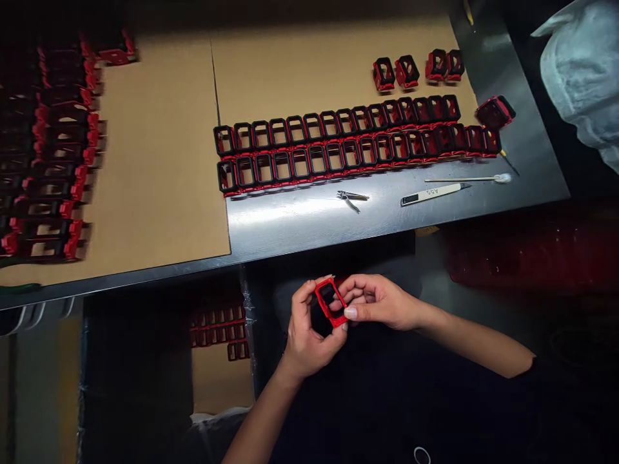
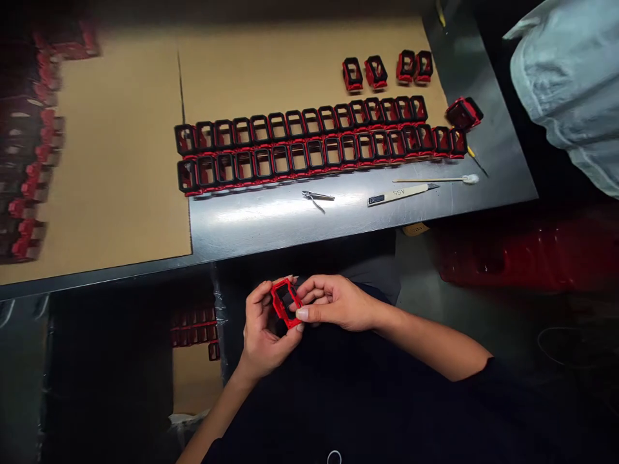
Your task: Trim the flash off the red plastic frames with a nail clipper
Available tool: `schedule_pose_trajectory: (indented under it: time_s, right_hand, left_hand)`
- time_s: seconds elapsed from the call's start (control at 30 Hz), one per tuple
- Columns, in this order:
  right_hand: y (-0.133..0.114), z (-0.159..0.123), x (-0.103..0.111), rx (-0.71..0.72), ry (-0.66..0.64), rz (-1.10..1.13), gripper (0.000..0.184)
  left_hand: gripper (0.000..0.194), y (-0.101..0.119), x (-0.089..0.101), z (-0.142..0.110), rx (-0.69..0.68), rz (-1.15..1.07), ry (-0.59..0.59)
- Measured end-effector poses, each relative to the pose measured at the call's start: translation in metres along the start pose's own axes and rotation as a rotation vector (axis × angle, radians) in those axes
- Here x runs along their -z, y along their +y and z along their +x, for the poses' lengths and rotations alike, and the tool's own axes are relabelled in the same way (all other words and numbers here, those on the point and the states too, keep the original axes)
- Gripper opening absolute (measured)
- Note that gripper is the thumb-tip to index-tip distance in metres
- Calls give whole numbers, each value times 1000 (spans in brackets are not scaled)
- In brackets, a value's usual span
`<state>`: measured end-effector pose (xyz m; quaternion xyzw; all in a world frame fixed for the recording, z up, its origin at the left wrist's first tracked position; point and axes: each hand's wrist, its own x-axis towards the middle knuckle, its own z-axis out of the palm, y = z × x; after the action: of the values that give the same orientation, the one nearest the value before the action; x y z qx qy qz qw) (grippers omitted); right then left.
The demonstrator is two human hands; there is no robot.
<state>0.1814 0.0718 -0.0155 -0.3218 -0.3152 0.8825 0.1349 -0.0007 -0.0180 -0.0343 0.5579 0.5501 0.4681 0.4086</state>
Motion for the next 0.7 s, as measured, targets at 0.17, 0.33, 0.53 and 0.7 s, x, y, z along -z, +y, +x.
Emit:
schedule_pose_trajectory:
  time_s: [0.17,0.33,0.53,0.7]
  right_hand:
    - [0,2,-1,48,29,56,51]
    - [0,4,4,114,44,-31,50]
    - [-21,2,12,425,-3,-694,26]
    - [-33,33,-19,607,-373,-1124,26]
  left_hand:
    - [74,-1,2,-3,6,-12,12]
    - [64,-1,5,-2,-19,-43,38]
    - [17,21,23,10,145,-4,59]
    - [37,35,71,-7,355,152,-100]
